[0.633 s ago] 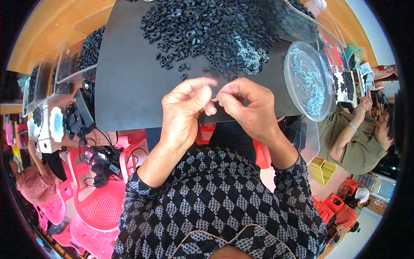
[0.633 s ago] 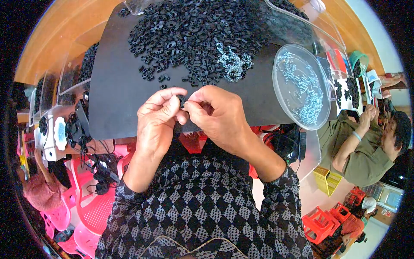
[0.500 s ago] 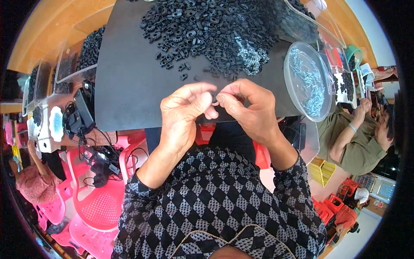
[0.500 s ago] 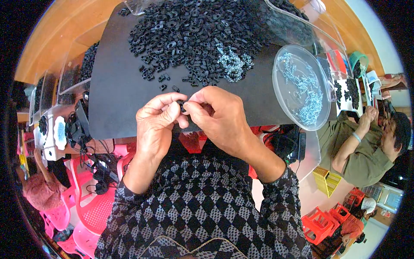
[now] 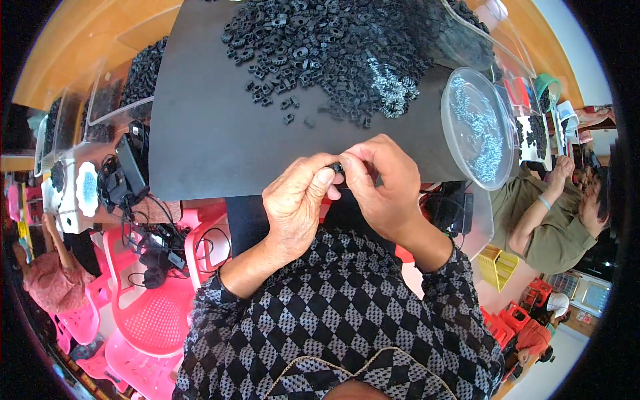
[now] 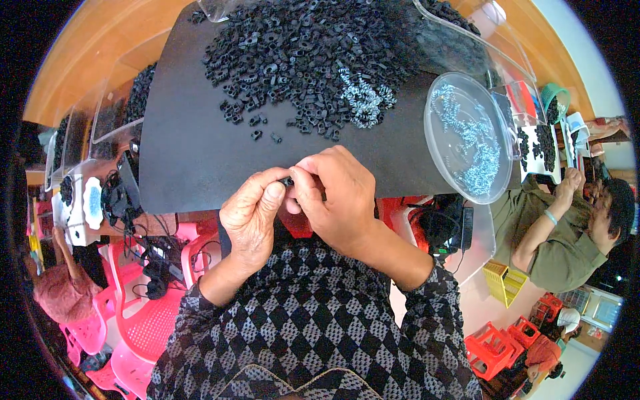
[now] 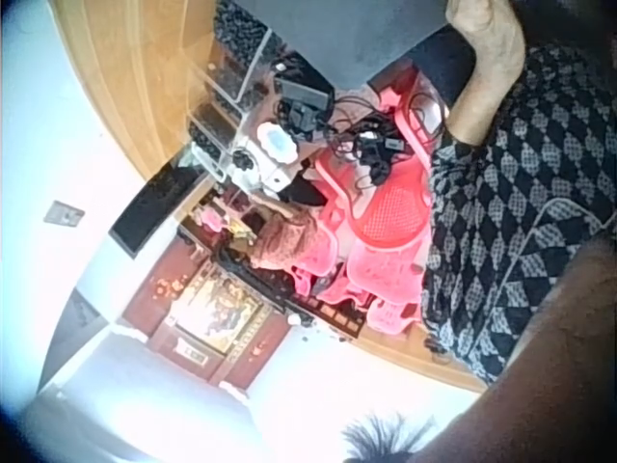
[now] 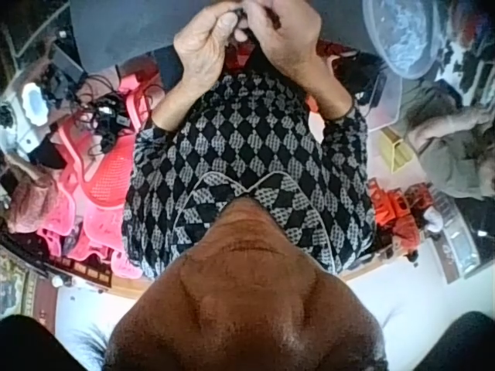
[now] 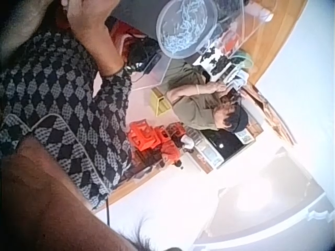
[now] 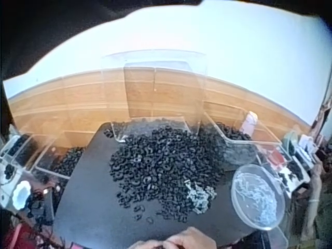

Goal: Assembling small black plastic parts by hand on a workbench.

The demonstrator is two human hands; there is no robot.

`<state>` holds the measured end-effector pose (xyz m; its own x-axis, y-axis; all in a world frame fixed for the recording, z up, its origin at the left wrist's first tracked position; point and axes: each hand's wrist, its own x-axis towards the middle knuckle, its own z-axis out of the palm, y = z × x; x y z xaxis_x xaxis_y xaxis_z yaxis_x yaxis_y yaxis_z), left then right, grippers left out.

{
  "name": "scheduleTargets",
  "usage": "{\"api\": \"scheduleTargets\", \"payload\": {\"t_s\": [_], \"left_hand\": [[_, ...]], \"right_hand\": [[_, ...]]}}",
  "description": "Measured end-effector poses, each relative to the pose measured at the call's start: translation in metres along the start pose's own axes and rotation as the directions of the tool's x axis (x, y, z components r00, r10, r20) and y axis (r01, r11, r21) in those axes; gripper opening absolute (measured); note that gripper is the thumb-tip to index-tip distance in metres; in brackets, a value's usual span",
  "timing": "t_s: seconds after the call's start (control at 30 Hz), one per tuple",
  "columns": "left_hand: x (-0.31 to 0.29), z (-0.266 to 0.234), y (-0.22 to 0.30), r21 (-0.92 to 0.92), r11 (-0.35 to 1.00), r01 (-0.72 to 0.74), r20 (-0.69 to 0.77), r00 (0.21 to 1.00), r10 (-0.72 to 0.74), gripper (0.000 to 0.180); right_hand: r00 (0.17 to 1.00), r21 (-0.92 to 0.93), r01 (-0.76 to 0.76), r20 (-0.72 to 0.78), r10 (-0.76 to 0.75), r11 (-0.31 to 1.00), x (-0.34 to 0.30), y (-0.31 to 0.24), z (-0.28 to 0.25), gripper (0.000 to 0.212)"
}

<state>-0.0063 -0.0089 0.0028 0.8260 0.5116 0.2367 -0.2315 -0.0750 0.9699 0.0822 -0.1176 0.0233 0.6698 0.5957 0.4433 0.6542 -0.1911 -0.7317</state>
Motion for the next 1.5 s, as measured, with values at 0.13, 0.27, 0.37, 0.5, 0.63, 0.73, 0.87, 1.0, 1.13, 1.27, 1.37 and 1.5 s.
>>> {"api": "scheduleTargets", "payload": {"t_s": [0.13, 0.27, 0.37, 0.5, 0.63, 0.73, 0.87, 1.0, 1.13, 1.27, 1.37, 1.5], "left_hand": [[-0.003, -0.001, -0.004, -0.204, 0.958, 0.202, 0.044, 0.979, -0.198, 0.021], [0.000, -0.003, -0.005, -0.323, 0.907, 0.272, 0.081, 0.962, -0.260, 0.024], [0.003, -0.001, -0.006, -0.327, 0.914, 0.240, 0.064, 0.971, -0.232, 0.023], [0.005, -0.003, -0.003, -0.288, 0.929, 0.232, 0.067, 0.973, -0.222, 0.023], [0.003, -0.007, -0.005, -0.368, 0.885, 0.286, 0.089, 0.958, -0.273, 0.023], [0.001, -0.007, 0.002, -0.325, 0.909, 0.262, 0.074, 0.965, -0.252, 0.023], [0.002, -0.012, 0.002, -0.257, 0.925, 0.281, 0.078, 0.960, -0.270, 0.023], [0.007, -0.020, -0.008, -0.265, 0.950, 0.164, 0.030, 0.986, -0.162, 0.020], [0.013, -0.033, -0.004, -0.361, 0.890, 0.279, 0.003, 0.954, -0.299, 0.023], [0.015, -0.033, -0.003, -0.391, 0.891, 0.233, -0.075, 0.956, -0.283, 0.022], [0.013, -0.037, -0.006, -0.387, 0.894, 0.225, -0.049, 0.963, -0.264, 0.023], [0.013, -0.036, -0.005, -0.409, 0.877, 0.253, -0.029, 0.957, -0.289, 0.022]], "right_hand": [[1.000, 0.027, 0.030, -0.008, -0.030, 0.999, -0.002, 0.000, -0.001, 0.009], [0.998, 0.072, 0.014, -0.059, -0.010, 0.997, 0.001, -0.003, 0.003, 0.013], [0.999, 0.072, -0.010, -0.052, 0.014, 0.997, 0.005, -0.005, 0.000, 0.013], [0.995, -0.001, 0.098, -0.031, -0.098, 0.995, 0.009, -0.003, -0.001, 0.015], [0.984, -0.056, 0.173, -0.022, -0.174, 0.983, 0.009, -0.002, 0.001, 0.016], [0.979, -0.073, 0.198, -0.037, -0.201, 0.978, 0.010, 0.000, 0.003, 0.016], [0.977, -0.094, 0.215, 0.020, -0.214, 0.972, 0.010, -0.007, 0.000, 0.018], [0.967, -0.120, 0.245, 0.103, -0.233, 0.962, 0.010, -0.007, -0.002, 0.023], [0.971, -0.178, 0.239, 0.031, -0.237, 0.955, 0.030, 0.015, 0.006, 0.022], [0.964, -0.355, 0.259, 0.153, -0.218, 0.898, 0.043, 0.019, 0.023, 0.020], [0.933, -0.446, 0.346, 0.254, -0.254, 0.825, 0.049, 0.024, 0.034, 0.019], [0.925, -0.497, 0.362, 0.294, -0.240, 0.789, 0.051, 0.022, 0.030, 0.018]]}}
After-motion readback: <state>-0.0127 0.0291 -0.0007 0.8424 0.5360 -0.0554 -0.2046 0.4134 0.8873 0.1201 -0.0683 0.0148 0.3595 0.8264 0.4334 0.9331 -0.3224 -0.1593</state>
